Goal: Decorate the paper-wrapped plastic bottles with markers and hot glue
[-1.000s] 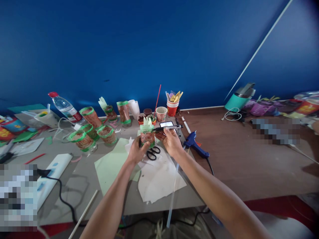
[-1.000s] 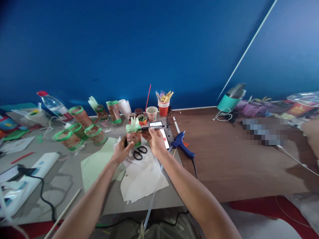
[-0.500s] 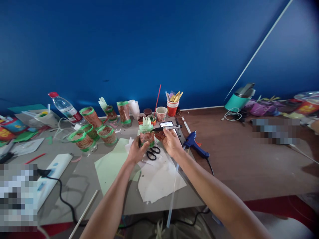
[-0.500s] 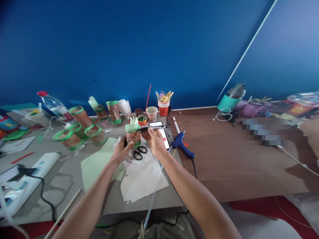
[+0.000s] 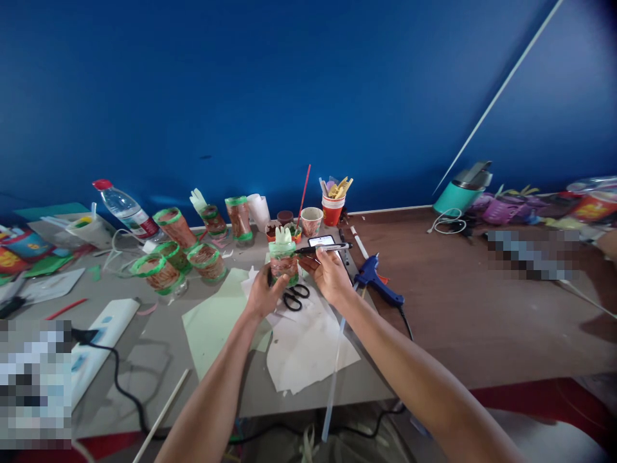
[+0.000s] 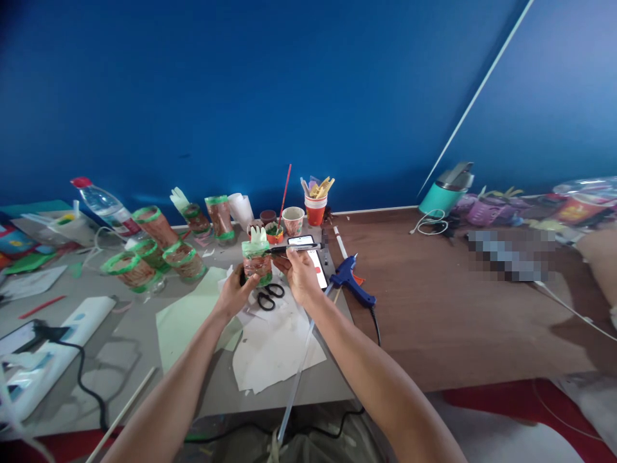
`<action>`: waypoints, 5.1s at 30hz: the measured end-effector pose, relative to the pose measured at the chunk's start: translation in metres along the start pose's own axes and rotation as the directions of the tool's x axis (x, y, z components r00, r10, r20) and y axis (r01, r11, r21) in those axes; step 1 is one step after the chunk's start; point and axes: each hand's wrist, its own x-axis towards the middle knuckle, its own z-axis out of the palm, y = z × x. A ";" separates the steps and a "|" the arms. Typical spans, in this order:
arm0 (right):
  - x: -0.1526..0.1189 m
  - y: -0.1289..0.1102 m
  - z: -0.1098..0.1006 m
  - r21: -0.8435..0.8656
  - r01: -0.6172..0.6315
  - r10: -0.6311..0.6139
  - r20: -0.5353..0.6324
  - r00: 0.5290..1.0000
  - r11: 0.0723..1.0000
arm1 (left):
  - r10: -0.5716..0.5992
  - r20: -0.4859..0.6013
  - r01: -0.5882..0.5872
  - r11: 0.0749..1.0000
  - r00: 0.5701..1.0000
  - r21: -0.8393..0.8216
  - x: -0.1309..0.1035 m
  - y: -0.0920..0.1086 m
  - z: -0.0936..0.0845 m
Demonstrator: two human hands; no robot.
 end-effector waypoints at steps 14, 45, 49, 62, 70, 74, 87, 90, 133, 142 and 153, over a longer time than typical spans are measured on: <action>0.002 0.003 -0.004 -0.010 0.005 -0.005 -0.009 1.000 1.000 | 0.009 -0.004 -0.008 0.999 1.000 0.041 0.000 -0.001 0.000; 0.002 -0.001 -0.004 0.046 -0.074 0.077 -0.056 0.996 0.996 | -0.043 0.022 0.045 0.997 0.999 -0.059 0.000 0.001 0.000; 0.001 -0.001 -0.004 0.070 -0.102 0.107 -0.081 0.991 0.992 | -0.054 0.017 0.055 0.997 0.998 -0.059 0.000 -0.001 0.000; 0.001 -0.001 -0.007 0.091 -0.175 0.182 -0.075 0.980 0.980 | -0.073 -0.058 0.068 0.994 0.996 -0.088 0.001 0.000 -0.003; 0.001 -0.001 -0.007 0.092 -0.186 0.193 -0.075 0.978 0.978 | -0.087 -0.102 0.081 0.995 0.991 -0.061 0.001 -0.003 -0.003; 0.001 -0.001 -0.007 0.096 -0.208 0.216 -0.080 0.973 0.973 | -0.059 -0.105 0.054 0.997 0.993 -0.048 0.001 0.000 -0.004; 0.001 -0.001 -0.009 0.089 -0.238 0.244 -0.060 0.968 0.967 | -0.072 -0.184 0.072 0.997 0.980 -0.006 0.004 -0.006 -0.005; 0.001 -0.002 -0.008 0.073 -0.220 0.224 -0.056 0.973 0.973 | -0.109 -0.228 0.118 0.993 0.968 0.026 0.007 -0.010 -0.009; -0.013 -0.009 0.005 -0.011 -0.148 0.148 0.164 0.975 0.989 | -0.033 0.215 0.210 0.395 0.976 -0.894 -0.006 0.018 -0.019; -0.017 -0.008 0.008 -0.073 -0.098 0.110 0.185 0.977 0.992 | -0.091 -0.086 -0.049 0.351 0.992 -0.935 0.004 0.012 -0.022; -0.026 -0.008 0.020 -0.143 -0.022 0.050 0.197 0.979 0.989 | -0.161 -0.169 -0.093 0.397 0.972 -0.913 0.007 0.010 -0.018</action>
